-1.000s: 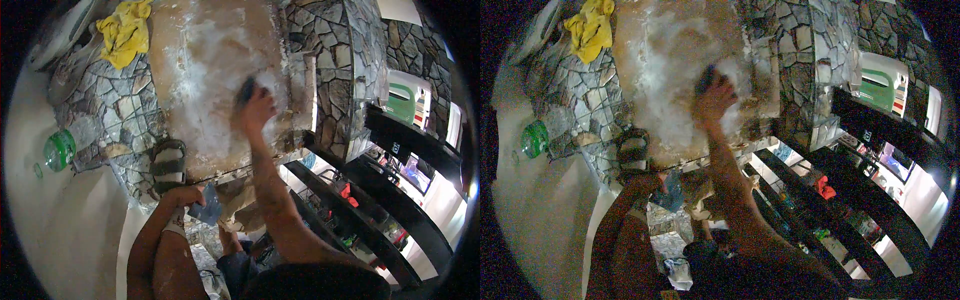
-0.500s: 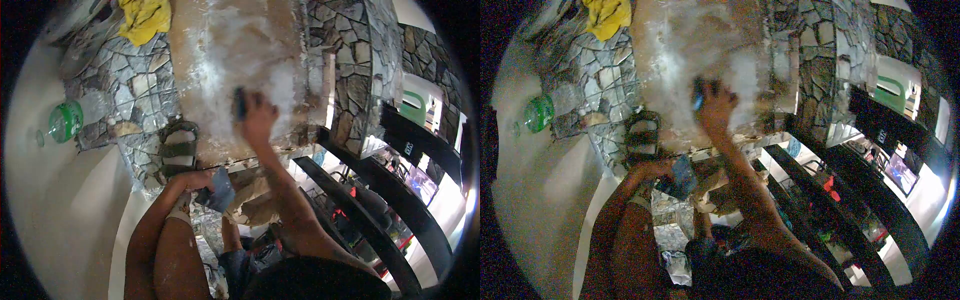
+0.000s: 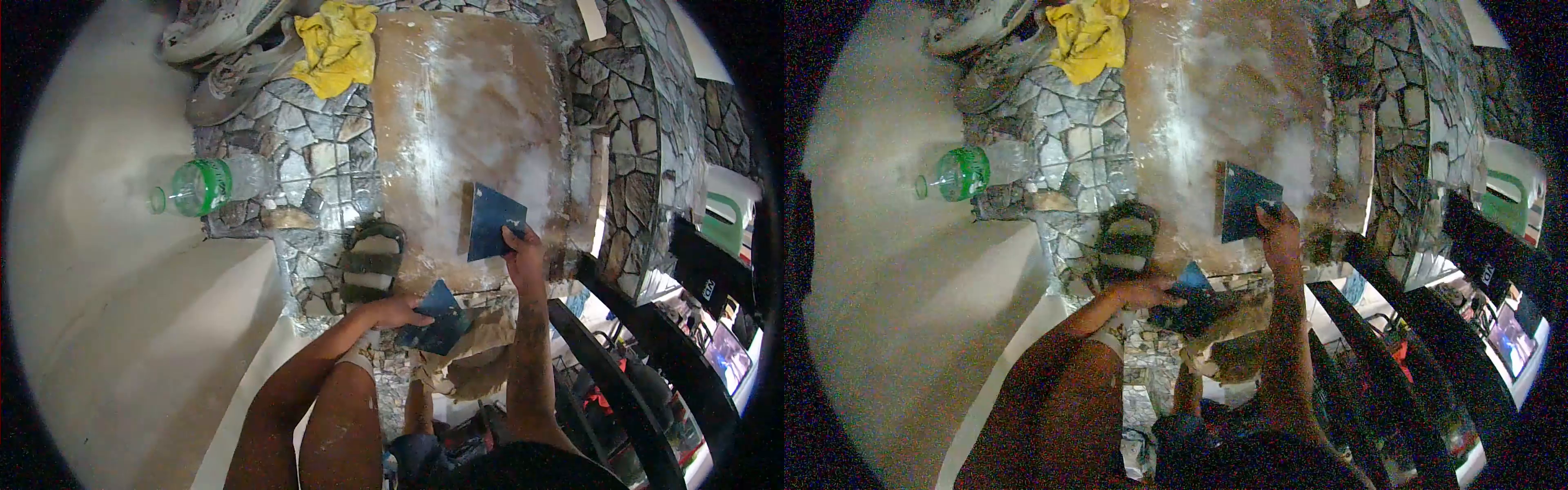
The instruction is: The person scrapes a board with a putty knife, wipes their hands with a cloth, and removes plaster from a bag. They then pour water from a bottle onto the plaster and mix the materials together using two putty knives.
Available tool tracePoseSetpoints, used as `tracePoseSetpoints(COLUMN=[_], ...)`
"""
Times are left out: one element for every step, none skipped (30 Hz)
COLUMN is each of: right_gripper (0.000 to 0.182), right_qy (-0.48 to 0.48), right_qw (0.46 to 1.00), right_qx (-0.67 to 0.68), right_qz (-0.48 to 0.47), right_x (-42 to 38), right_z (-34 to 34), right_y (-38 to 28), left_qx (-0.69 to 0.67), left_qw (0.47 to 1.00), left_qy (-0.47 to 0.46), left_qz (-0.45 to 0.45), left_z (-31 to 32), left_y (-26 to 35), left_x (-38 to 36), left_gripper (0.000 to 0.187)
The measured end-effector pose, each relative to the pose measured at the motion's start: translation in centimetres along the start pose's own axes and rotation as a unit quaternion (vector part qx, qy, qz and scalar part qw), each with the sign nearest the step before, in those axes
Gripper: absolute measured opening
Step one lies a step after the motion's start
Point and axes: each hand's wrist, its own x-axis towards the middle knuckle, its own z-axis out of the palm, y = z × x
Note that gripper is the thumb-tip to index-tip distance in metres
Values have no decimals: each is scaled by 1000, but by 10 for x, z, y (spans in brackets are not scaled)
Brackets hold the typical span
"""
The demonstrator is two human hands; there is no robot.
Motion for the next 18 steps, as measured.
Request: tracePoseSetpoints(right_gripper=[39,38,38,38,38,39,41,43,52,63,68,74,63,55,47,44,42,39], right_qy=[13,27,103,170,225,205,141,84,60,9,7,6,27,-11,-51,-66,-78,-87], right_qw=[999,995,939,809,618,676,738,794,823,826,803,773,789,804,812,835,856,872], right_qx=[-45,-91,-312,-509,-666,-599,-564,-522,-457,-434,-411,-390,-368,-419,-465,-427,-390,-356], right_qz=[17,33,-107,-239,-352,-378,-344,-301,-331,-359,-431,-501,-491,-423,-348,-340,-331,-325], right_x=[3,7,8,6,3,9,23,37,66,65,87,109,135,157,168,163,158,153], right_z=[-1,-2,4,13,23,43,71,99,138,190,230,268,295,311,323,332,340,344], right_y=[3,5,1,-7,-14,-25,-34,-44,-38,-65,-78,-92,-100,-112,-117,-113,-110,-112], left_qx=[4,8,12,25,35,47,56,66,76,87,99,96,93,74,68,61,71,84], left_qw=[1000,1000,999,999,998,995,993,990,991,990,992,994,994,996,996,996,994,989], left_qy=[-11,-22,-33,-3,27,56,63,66,66,65,61,52,42,27,38,48,83,117], left_qz=[2,5,10,28,46,62,83,103,93,84,45,11,-24,-52,-51,-49,-16,24], left_z=[0,1,0,-1,-1,-1,-2,-2,-2,-1,1,1,1,0,0,0,3,4], left_y=[-1,-1,-2,-2,-2,-2,-11,-27,-28,-29,-18,-8,2,10,8,4,0,-2], left_x=[0,0,1,1,0,-2,2,11,12,13,8,2,-3,-9,-13,-16,-19,-17], left_gripper=[48,51,55,52,49,47,48,48,49,50,51,56,62,74,74,74,63,52])
